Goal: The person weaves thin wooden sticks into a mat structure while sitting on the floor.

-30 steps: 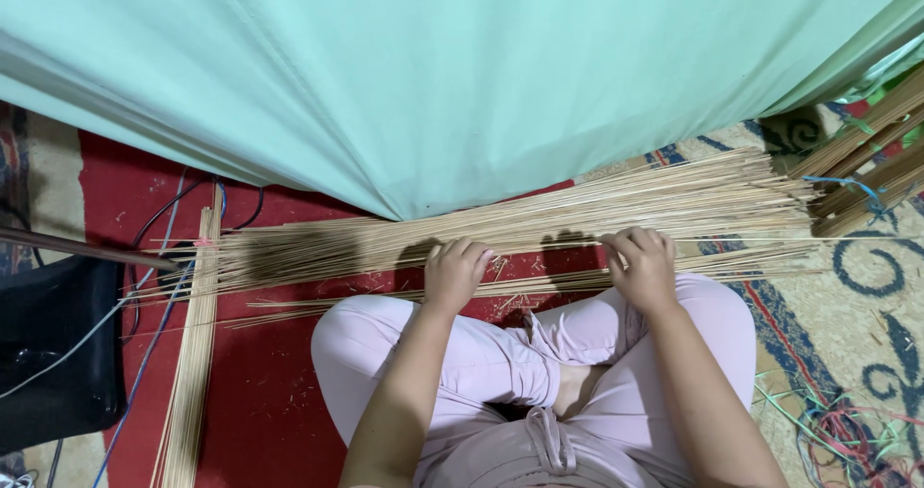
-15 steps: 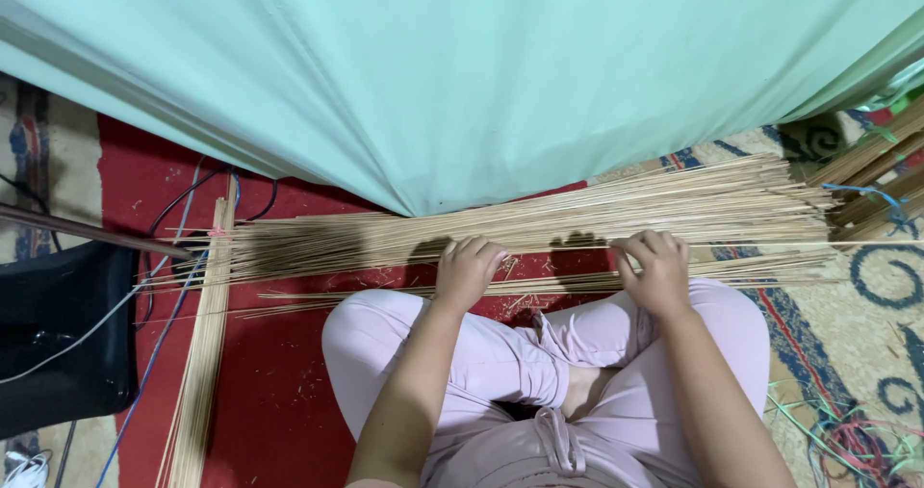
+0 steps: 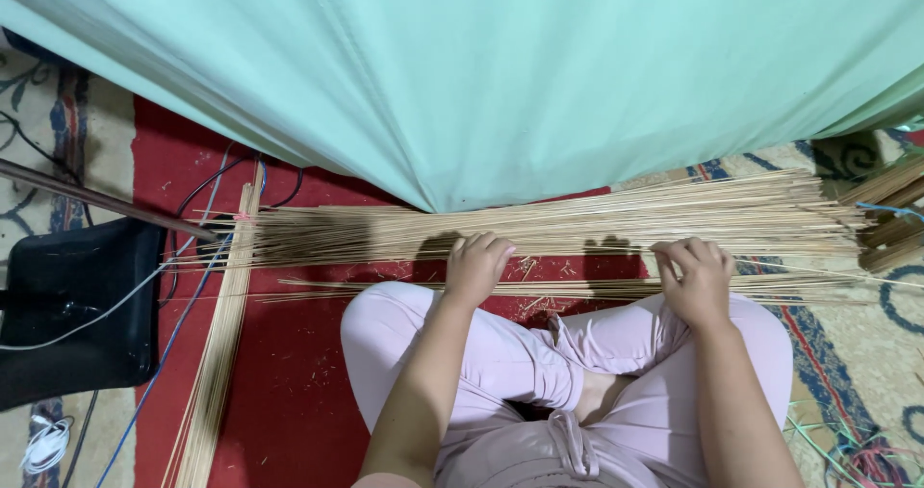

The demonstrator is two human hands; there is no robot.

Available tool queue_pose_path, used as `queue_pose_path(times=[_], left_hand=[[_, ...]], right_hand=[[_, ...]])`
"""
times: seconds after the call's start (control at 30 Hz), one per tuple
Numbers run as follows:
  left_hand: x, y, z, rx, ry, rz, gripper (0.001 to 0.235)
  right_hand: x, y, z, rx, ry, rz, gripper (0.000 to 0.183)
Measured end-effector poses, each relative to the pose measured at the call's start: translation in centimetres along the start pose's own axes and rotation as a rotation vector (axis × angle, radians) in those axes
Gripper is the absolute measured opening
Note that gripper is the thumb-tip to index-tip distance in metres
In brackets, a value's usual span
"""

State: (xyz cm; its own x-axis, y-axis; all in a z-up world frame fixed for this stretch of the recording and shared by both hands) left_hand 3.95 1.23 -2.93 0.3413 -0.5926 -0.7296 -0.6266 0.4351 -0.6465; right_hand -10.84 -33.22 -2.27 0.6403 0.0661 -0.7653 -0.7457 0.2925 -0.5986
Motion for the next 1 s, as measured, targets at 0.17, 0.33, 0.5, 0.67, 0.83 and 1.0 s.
queue_pose_path(times=[0.17,0.33,0.5,0.67,0.83,1.0], left_hand=[[-3.6,-0.5,3.4,-0.265,0.080,0.303,0.020],[-7.0,0.0,8.7,-0.382,-0.003,0.446,0.027],[-11.6,-1.6,9.0,-0.663,-0.228,0.664,0.034],[-4.7,0.9,7.1,-0.318,-0.130,0.536,0.021],[0.5,1.1,-3.1,0.101,0.112,0.482,0.017],[3.0,1.9,-4.5,0.054,0.124,0.530,0.020]], right_hand=[[-2.2,-0.2,-4.4,-0.025,-0.022,-0.008,0.012],[-3.7,2.1,-9.3,0.021,0.019,-0.023,0.014],[-3.9,1.9,-8.3,-0.039,0.024,-0.049,0.012],[-4.1,-0.8,-3.4,-0.024,-0.043,0.076,0.014],[-0.8,-1.0,6.9,-0.101,-0.314,0.275,0.029],[3.6,0.4,10.6,-0.306,-0.503,0.355,0.028]])
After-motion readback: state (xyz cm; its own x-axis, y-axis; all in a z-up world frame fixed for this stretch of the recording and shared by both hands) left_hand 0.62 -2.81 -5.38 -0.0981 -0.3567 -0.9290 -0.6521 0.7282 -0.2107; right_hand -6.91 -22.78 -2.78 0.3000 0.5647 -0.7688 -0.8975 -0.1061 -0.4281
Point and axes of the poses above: each hand's wrist, its own y-axis away from the middle knuckle, its own x-axis out of the palm, z = x × y, the point moved 4 cm from there along -y, towards the middle knuckle, and after that the axes turned 15 degrees about -z, right-handed, at the moved point
